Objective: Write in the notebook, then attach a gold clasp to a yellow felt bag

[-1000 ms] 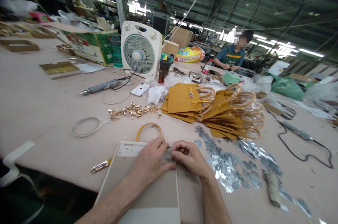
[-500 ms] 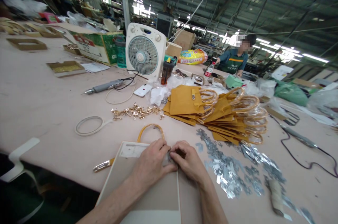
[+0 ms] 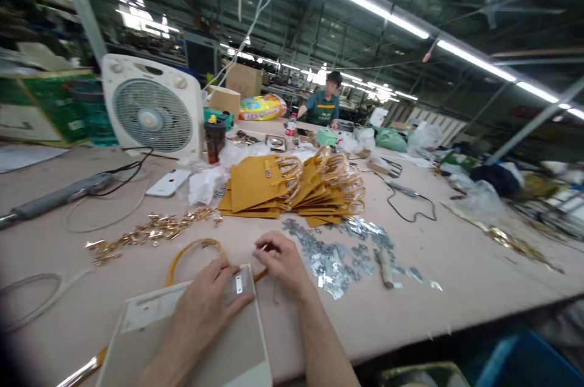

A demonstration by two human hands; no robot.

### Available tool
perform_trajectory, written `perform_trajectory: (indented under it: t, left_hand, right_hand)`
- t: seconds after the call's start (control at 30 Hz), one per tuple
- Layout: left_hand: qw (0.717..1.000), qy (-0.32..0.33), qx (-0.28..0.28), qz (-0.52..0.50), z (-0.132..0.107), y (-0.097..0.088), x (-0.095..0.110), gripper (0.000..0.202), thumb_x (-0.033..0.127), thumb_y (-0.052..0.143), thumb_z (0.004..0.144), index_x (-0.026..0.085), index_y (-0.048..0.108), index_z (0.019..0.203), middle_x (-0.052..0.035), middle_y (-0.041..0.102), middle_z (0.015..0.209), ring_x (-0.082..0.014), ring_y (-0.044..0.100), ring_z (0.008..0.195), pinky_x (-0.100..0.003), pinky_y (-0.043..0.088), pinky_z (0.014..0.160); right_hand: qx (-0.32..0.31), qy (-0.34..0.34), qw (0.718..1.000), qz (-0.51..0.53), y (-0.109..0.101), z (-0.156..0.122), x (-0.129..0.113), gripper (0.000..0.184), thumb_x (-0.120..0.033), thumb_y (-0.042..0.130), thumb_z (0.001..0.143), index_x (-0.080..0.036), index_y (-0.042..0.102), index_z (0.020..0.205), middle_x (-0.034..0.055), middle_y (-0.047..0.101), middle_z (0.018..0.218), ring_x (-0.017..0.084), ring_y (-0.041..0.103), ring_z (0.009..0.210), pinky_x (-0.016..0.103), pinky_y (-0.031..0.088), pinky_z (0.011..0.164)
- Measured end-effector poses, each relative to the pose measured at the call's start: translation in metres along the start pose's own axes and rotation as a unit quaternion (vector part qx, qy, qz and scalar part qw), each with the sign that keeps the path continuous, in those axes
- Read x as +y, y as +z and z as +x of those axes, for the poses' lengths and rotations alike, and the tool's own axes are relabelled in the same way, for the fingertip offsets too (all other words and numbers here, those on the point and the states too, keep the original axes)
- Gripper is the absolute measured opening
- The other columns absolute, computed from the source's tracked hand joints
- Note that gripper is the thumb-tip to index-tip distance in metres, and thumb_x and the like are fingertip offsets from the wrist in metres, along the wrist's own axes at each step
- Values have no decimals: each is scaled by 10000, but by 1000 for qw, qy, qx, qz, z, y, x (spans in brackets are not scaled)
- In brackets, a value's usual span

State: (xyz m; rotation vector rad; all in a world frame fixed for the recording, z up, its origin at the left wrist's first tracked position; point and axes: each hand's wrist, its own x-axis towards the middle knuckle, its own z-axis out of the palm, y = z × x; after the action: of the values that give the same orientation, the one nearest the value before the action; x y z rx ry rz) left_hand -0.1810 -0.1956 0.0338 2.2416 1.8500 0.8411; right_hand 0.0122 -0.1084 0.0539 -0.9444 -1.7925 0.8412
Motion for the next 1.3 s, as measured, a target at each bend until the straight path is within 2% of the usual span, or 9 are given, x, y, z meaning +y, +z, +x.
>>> perform_trajectory:
  t: [0.1, 0.2, 0.27, 0.37, 0.5, 0.7, 0.83, 1.07, 1.3]
  left_hand:
    - [1000, 9, 9, -3, 2, 3, 0, 369, 428, 774, 862, 215, 680, 1149, -93, 644, 1189, -310, 641, 1106, -475, 554, 979]
    - [1000, 9, 9, -12, 0, 0, 2, 370, 417, 771, 863, 213, 686, 1159, -89, 648, 1190, -300, 642, 1114, -471, 550, 1002]
    - [1000, 3, 9, -16, -2, -4, 4, 362, 400, 777, 857, 219, 689, 1157, -85, 651, 1192, -300, 637, 1132, -469, 544, 1014]
    - [1000, -11, 7, -20, -4, -9, 7, 330, 371, 783, 850, 229, 694, 1134, -78, 652, 1187, -300, 632, 1141, -463, 542, 1006]
    - [999, -22, -1, -24, -7, -14, 10, 339, 352, 784, 851, 210, 685, 1142, -88, 636, 1202, -292, 617, 1148, -459, 526, 1022]
    - [999, -21, -10, -24, -10, -19, 13, 351, 357, 780, 854, 205, 685, 1156, -84, 629, 1191, -296, 608, 1154, -456, 519, 1022]
    - [999, -18, -2, -26, -10, -20, 15, 322, 350, 767, 865, 205, 684, 1140, -82, 625, 1194, -289, 606, 1149, -456, 512, 1028]
    - [999, -24, -15, -28, -12, -20, 15, 307, 331, 763, 861, 206, 683, 1130, -91, 618, 1209, -289, 594, 1153, -452, 497, 1028]
    - [999, -15, -5, -34, -11, -18, 14, 318, 330, 780, 849, 213, 686, 1130, -86, 628, 1189, -298, 597, 1141, -464, 506, 1016]
  right_hand:
    - [224, 61, 972, -30, -38, 2, 23, 396, -575, 545, 972, -207, 689, 1005, 36, 675, 852, 195, 616, 794, 320, 505, 764]
    - [290, 94, 950, -67, -62, -5, 42, 470, -607, 459, 999, -186, 666, 1032, 45, 658, 823, 206, 583, 764, 339, 492, 750]
    - [263, 98, 956, -87, -66, -10, 50, 460, -609, 531, 959, -185, 692, 1033, 68, 695, 880, 230, 613, 808, 365, 508, 790]
    - [176, 78, 974, -121, -61, -15, 56, 390, -547, 645, 892, -206, 751, 1048, 84, 727, 976, 260, 649, 899, 403, 518, 880]
    - [109, 61, 977, -171, -52, -17, 58, 330, -454, 658, 885, -222, 783, 1084, 79, 710, 951, 265, 648, 893, 426, 515, 897]
    - [105, 75, 964, -231, -39, -15, 62, 257, -428, 749, 835, -236, 801, 997, 108, 689, 975, 311, 627, 965, 470, 495, 951]
    - [114, 86, 958, -249, -34, -15, 64, 184, -390, 716, 859, -225, 788, 896, 109, 694, 944, 316, 632, 961, 476, 499, 935]
    - [88, 88, 961, -246, -46, -18, 60, 237, -302, 653, 867, -183, 802, 1009, 108, 724, 1005, 253, 665, 906, 380, 526, 890]
    - [85, 110, 955, -264, -50, -13, 62, 143, -296, 682, 803, -195, 782, 813, 70, 720, 859, 234, 658, 807, 338, 506, 788]
